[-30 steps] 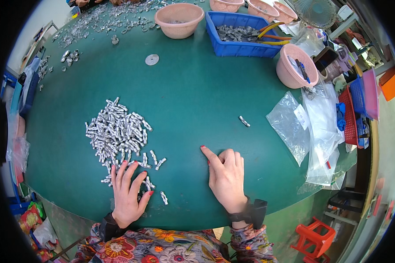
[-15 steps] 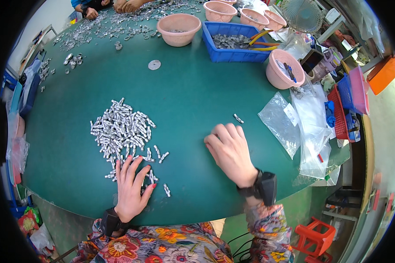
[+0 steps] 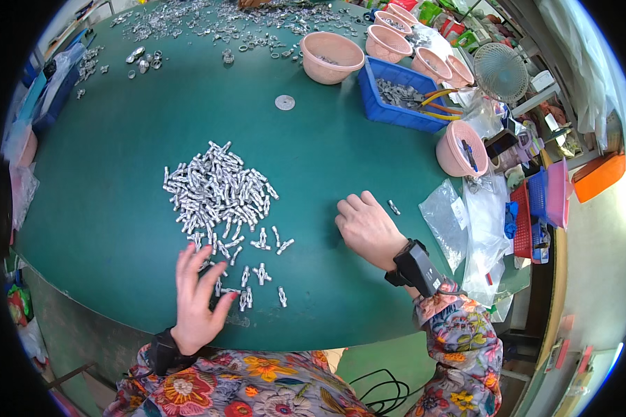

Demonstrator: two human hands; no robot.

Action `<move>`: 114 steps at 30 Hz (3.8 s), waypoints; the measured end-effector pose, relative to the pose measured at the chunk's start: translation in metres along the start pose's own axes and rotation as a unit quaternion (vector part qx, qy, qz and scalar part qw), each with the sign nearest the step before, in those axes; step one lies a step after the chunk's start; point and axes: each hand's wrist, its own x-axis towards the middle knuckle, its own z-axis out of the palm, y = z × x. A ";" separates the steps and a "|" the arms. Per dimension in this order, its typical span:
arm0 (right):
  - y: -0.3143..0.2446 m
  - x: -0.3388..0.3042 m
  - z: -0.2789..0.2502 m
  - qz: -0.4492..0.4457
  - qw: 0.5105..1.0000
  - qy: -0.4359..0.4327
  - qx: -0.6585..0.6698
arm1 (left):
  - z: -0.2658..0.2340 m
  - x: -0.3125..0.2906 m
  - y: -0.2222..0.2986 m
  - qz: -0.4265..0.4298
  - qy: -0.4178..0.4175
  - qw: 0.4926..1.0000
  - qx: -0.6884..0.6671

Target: Sorting small metal components on a workbench and putting on orange finger cots to handle parts.

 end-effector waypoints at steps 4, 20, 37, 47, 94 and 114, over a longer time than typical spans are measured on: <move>0.001 0.004 0.004 -0.005 1.000 -0.017 -0.004 | -0.024 -0.016 -0.014 -0.061 0.041 0.997 0.035; 0.161 0.018 -0.017 0.234 0.963 0.135 0.019 | -0.045 -0.060 -0.048 -0.169 0.078 0.976 0.117; 0.071 -0.147 0.001 0.395 0.913 0.093 0.035 | -0.047 -0.053 -0.043 -0.110 0.144 0.978 0.099; 0.100 -0.401 0.033 0.693 0.716 0.010 0.086 | -0.033 -0.049 -0.035 -0.143 0.159 0.977 -0.002; 0.133 -0.489 -0.055 0.628 0.772 0.064 -0.071 | 0.015 0.022 0.078 0.178 -0.176 0.962 -0.104; 0.221 -0.361 0.065 0.451 0.843 0.284 0.075 | 0.152 0.063 0.149 0.324 -0.411 0.848 0.086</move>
